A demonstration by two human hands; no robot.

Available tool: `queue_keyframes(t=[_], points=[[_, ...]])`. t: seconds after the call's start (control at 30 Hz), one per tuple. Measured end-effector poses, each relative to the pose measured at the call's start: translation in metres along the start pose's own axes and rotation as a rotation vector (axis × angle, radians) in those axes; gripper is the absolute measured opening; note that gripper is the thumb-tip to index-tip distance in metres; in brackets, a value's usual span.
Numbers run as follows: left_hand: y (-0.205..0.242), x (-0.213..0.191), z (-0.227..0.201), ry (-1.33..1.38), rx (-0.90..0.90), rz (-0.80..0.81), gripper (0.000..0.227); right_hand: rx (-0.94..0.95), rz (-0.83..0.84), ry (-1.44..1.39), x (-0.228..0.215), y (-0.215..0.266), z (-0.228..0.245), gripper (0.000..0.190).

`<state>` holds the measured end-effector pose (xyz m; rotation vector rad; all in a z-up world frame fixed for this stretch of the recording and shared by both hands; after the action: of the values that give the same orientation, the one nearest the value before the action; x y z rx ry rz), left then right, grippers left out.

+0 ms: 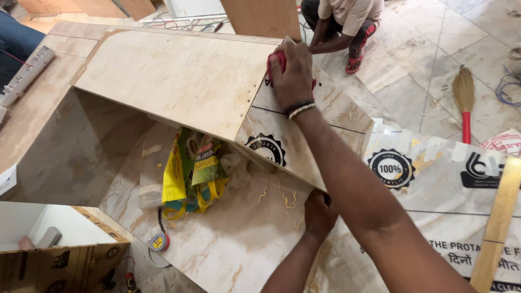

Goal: The person applies adhesive from a small packet onto a white sheet and then onto the edge of a wooden cabinet. They wipe the surface with a red cloth and press the sheet onto the cabinet edge to adhere it.

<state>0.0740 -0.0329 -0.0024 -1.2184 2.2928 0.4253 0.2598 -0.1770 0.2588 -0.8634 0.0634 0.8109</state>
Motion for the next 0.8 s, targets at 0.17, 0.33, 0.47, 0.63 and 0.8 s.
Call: queue_keyframes(t=[0.17,0.33,0.47,0.63,0.8], points=[[0.001,-0.002,-0.009,-0.056,0.054,-0.028,0.039,-0.034,0.0,-0.027,-0.013,-0.022,-0.001,0.018],[-0.002,-0.006,-0.011,0.054,-0.036,-0.003,0.04,-0.136,0.111,-0.106,-0.008,0.036,0.028,0.013],[-0.002,-0.01,-0.012,0.077,-0.077,0.008,0.039,-0.162,0.103,-0.103,-0.004,0.032,0.018,0.012],[-0.004,-0.01,-0.017,0.035,0.001,-0.003,0.038,-0.125,-0.056,-0.001,-0.006,-0.041,-0.013,0.015],[-0.002,-0.009,-0.013,0.128,-0.036,0.015,0.037,0.013,0.099,-0.668,0.028,-0.018,0.022,0.024]])
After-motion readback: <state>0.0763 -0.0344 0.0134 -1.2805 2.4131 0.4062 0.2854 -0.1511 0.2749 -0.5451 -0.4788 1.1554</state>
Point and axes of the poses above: each hand's wrist, its own y-axis away from the middle knuckle, its own x-axis out of the palm, z = x × y, the point moved 8 cm from there along -y, towards the middle knuckle, and after that the axes turned 11 degrees about z, right-handed, at the moved point
